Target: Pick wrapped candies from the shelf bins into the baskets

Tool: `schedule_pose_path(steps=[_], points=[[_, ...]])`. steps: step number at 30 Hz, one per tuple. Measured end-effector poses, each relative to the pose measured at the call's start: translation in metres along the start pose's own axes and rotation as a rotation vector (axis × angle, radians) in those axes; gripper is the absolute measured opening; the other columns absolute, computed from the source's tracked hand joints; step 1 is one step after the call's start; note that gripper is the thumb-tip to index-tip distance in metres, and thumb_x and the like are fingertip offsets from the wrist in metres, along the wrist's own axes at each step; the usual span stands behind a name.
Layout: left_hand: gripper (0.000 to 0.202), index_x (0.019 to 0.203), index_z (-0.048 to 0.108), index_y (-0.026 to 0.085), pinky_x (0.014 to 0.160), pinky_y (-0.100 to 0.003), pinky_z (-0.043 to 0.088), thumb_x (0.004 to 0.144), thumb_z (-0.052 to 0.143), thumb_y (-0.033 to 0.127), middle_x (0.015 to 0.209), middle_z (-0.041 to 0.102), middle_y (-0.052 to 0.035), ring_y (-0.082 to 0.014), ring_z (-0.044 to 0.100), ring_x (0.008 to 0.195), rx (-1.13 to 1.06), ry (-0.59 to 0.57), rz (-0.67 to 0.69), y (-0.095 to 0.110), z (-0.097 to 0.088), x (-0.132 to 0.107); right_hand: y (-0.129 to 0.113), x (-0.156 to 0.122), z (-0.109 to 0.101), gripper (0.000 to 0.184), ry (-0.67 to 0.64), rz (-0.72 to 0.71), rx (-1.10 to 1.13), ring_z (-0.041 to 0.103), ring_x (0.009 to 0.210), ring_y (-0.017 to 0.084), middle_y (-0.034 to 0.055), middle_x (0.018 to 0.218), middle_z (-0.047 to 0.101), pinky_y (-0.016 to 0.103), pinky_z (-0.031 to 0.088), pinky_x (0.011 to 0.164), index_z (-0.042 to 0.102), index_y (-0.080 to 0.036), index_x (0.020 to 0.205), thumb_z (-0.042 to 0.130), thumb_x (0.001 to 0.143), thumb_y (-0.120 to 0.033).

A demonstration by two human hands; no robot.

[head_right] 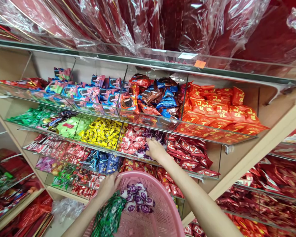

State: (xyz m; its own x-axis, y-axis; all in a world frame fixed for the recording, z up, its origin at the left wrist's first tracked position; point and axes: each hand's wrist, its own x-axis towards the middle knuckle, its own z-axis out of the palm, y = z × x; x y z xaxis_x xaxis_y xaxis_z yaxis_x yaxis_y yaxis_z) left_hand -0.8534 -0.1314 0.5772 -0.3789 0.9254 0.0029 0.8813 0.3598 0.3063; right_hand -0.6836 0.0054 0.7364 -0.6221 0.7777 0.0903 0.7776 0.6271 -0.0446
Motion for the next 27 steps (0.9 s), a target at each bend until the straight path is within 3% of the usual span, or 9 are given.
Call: schedule_pose_path(steps=[15,20,23,27], points=[[0.043,0.104,0.053,0.021,0.067,-0.027,0.042,0.088,0.020,0.044,0.093,0.066,-0.0081,-0.0210,0.062,0.086,0.004,-0.003,0.009,0.001,0.000,0.001,-0.003,-0.036,-0.026,0.039,0.145,0.007,-0.075,0.055,0.083,0.020,0.0085,0.099,0.048,0.027,0.037,0.068,0.046,-0.019,0.112,0.052,0.073,-0.019],[0.044,0.105,0.053,0.020,0.066,-0.026,0.041,0.088,0.021,0.045,0.092,0.066,-0.0081,-0.0210,0.062,0.086,0.005,-0.017,0.013,0.003,-0.003,0.000,-0.006,-0.077,-0.034,0.043,0.207,-0.131,0.163,0.053,0.087,0.019,0.0064,0.103,0.050,0.028,0.039,0.076,0.045,-0.022,0.115,0.052,0.073,-0.020],[0.044,0.105,0.053,0.020,0.065,-0.025,0.041,0.088,0.021,0.045,0.091,0.066,-0.0081,-0.0208,0.062,0.085,0.017,-0.014,0.024,0.003,-0.003,0.000,-0.009,-0.101,-0.019,0.045,0.120,-0.210,0.372,0.051,0.092,0.019,0.0039,0.105,0.052,0.028,0.039,0.080,0.047,-0.025,0.114,0.053,0.070,-0.019],[0.045,0.106,0.052,0.020,0.066,-0.027,0.042,0.088,0.020,0.045,0.091,0.066,-0.0089,-0.0215,0.062,0.084,0.026,-0.006,0.028,0.003,-0.002,0.000,-0.007,-0.115,0.037,0.046,-0.031,-0.191,0.543,0.052,0.092,0.018,0.0023,0.104,0.055,0.028,0.040,0.079,0.049,-0.025,0.111,0.054,0.067,-0.015]])
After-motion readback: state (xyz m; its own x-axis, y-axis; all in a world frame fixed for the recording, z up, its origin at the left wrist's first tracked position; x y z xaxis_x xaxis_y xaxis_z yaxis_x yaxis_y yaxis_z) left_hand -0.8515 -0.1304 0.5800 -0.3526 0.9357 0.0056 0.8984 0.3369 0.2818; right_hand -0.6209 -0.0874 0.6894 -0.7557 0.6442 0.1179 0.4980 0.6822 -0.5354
